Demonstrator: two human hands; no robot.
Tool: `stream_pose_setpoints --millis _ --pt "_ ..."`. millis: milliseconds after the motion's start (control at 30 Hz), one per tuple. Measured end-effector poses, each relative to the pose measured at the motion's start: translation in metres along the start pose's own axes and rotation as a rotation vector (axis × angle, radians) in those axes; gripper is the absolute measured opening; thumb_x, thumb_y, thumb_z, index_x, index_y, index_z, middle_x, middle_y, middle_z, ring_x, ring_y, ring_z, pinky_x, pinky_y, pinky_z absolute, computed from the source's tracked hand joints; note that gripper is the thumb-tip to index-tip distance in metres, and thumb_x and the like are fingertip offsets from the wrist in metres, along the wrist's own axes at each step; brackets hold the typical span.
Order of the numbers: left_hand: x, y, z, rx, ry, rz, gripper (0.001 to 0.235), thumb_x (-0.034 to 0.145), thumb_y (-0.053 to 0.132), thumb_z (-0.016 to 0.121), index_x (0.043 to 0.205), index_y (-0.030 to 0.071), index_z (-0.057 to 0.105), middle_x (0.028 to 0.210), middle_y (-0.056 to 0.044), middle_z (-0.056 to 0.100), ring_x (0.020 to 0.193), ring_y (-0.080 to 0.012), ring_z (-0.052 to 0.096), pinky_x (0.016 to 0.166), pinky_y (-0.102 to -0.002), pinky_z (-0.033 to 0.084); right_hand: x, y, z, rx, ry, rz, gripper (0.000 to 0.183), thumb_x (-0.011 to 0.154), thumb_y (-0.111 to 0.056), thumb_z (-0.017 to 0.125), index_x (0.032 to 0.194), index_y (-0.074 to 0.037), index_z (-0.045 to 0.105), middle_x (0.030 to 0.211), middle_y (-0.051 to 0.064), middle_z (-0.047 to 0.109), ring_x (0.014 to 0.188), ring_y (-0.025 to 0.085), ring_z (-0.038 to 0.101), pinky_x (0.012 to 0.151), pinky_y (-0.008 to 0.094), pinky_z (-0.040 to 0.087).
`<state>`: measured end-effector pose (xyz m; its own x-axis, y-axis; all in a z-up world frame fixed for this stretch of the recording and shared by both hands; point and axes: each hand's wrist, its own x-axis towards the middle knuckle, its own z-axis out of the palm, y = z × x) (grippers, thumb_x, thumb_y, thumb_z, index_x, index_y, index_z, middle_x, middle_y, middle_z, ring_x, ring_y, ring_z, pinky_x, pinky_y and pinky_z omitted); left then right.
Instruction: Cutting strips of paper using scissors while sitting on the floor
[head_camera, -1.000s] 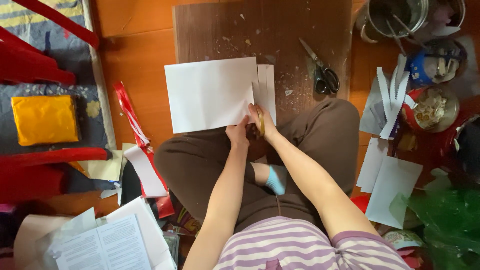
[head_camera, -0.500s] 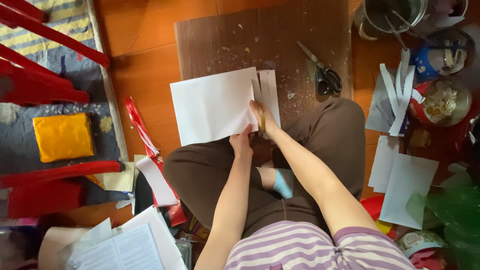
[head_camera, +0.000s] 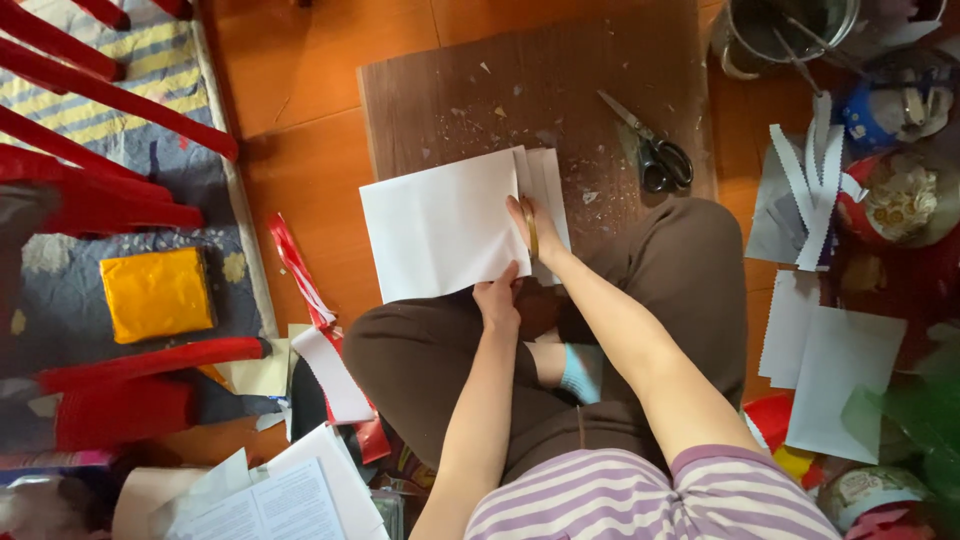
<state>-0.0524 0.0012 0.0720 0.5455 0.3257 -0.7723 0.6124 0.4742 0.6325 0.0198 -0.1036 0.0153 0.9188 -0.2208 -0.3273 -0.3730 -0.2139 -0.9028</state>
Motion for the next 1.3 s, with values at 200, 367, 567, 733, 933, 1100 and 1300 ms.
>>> stream_pose_setpoints --millis 200,367,567,733,933,1100,1300 --pt "-0.009 0.006 0.002 0.019 0.008 -0.01 0.043 0.07 0.002 0.087 0.095 -0.007 0.053 0.077 -0.013 0.055 0.057 -0.0243 0.062 0.057 -0.036 0.06 0.001 -0.003 -0.002 -0.027 0.044 0.056 0.068 0.095 -0.066 0.049 0.096 -0.001 0.065 0.095 0.026 0.069 0.102 0.042 0.064 0.084 0.052 0.05" --pt "-0.024 0.013 0.006 -0.006 0.014 -0.015 0.046 0.069 -0.001 0.087 0.1 -0.009 0.055 0.082 -0.014 0.055 0.068 -0.0246 0.063 0.062 -0.037 0.059 0.023 0.017 0.007 0.005 0.057 0.042 0.062 0.094 -0.061 0.055 0.092 0.001 0.065 0.086 0.023 0.068 0.093 0.039 0.067 0.076 0.046 0.052" --pt "-0.022 0.011 0.006 -0.033 0.025 -0.019 0.048 0.068 -0.002 0.087 0.105 -0.008 0.057 0.086 -0.014 0.056 0.073 -0.0247 0.062 0.066 -0.036 0.06 0.002 -0.017 -0.009 -0.073 0.086 0.068 0.061 0.089 -0.065 0.06 0.088 -0.004 0.064 0.076 0.019 0.066 0.084 0.038 0.068 0.07 0.045 0.052" --pt "-0.002 0.025 0.012 -0.047 0.026 0.013 0.042 0.07 0.001 0.086 0.102 -0.007 0.058 0.083 -0.013 0.056 0.069 -0.0229 0.06 0.06 -0.033 0.057 -0.029 0.017 0.013 0.366 -0.008 0.032 0.046 0.083 -0.027 0.076 0.112 0.001 0.054 0.104 0.019 0.063 0.099 0.04 0.066 0.087 0.047 0.053" --pt "0.065 -0.013 -0.007 -0.276 0.031 -0.094 0.037 0.075 0.007 0.086 0.091 -0.001 0.054 0.076 -0.009 0.054 0.064 -0.02 0.059 0.057 -0.028 0.058 -0.014 0.042 0.005 0.542 -0.078 -0.009 0.04 0.071 -0.01 0.088 0.094 -0.006 0.056 0.076 -0.004 0.051 0.065 0.012 0.059 0.054 0.023 0.052" --pt "0.093 -0.012 0.004 -0.395 -0.017 -0.21 0.039 0.077 0.003 0.083 0.095 -0.003 0.049 0.079 -0.01 0.052 0.066 -0.0227 0.058 0.062 -0.03 0.059 -0.062 -0.029 -0.022 0.417 -0.122 0.14 0.031 0.088 -0.025 0.075 0.092 -0.005 0.053 0.054 0.015 0.06 0.039 0.023 0.062 0.03 0.031 0.05" --pt "0.097 -0.004 0.02 -0.466 -0.075 -0.178 0.039 0.075 0.004 0.085 0.099 -0.001 0.055 0.082 -0.015 0.056 0.072 -0.0314 0.066 0.074 -0.048 0.063 -0.123 -0.015 -0.036 0.426 -0.16 0.393 0.059 0.096 -0.06 0.051 0.125 -0.009 0.053 0.087 0.02 0.069 0.077 0.025 0.07 0.07 0.039 0.06"
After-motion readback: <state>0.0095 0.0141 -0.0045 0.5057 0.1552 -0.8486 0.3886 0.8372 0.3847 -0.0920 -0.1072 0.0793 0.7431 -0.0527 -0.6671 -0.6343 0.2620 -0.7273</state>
